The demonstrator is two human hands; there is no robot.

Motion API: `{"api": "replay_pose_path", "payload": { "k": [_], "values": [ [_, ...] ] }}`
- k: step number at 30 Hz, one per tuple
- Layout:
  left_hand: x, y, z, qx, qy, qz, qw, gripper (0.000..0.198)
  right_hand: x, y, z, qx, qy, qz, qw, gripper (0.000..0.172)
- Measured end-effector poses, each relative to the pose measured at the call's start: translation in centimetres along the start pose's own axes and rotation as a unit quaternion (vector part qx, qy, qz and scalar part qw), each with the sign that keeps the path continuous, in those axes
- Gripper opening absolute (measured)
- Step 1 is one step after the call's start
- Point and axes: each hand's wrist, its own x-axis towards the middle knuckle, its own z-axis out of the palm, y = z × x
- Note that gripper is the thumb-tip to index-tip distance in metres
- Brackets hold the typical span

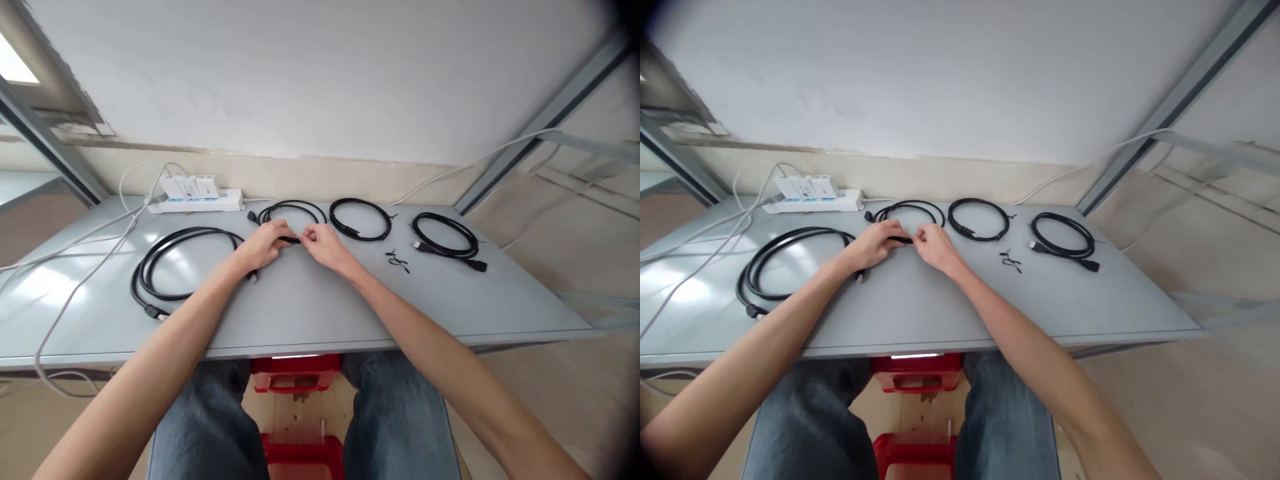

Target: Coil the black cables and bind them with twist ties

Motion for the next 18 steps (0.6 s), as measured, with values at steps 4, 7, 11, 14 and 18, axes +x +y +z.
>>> {"api": "replay_pose_path", "payload": {
  "k": [4,7,11,14,18],
  "values": [
    [0.1,-0.1,0.0,0.006,-0.008,0.006,1.0,0.04,0.1,-0.3,-0.2,-0.027,-0.02,0.007,0.999,0.028],
    [0.0,-0.3,0.1,0.001,-0.007,0.014,1.0,0.042,-0.3,-1.1,-1.1,-0.222,-0.046,-0.084,0.97,0.021],
    [0.0,-0.4,0.3,-0.011,-0.001,0.015,1.0,0.038,-0.3,-1.5,-3.1,-0.429,-0.127,-0.197,0.873,0.035],
    [0.1,-0.5,0.4,-0.012,0.003,0.014,1.0,0.035,0.1,-1.0,-4.3,-0.476,-0.152,-0.231,0.835,0.035],
    [0.2,-0.1,0.4,-0.006,0.008,0.012,1.0,0.031,-0.1,-0.1,-4.4,-0.482,-0.141,-0.235,0.832,0.035]
  ]
}}
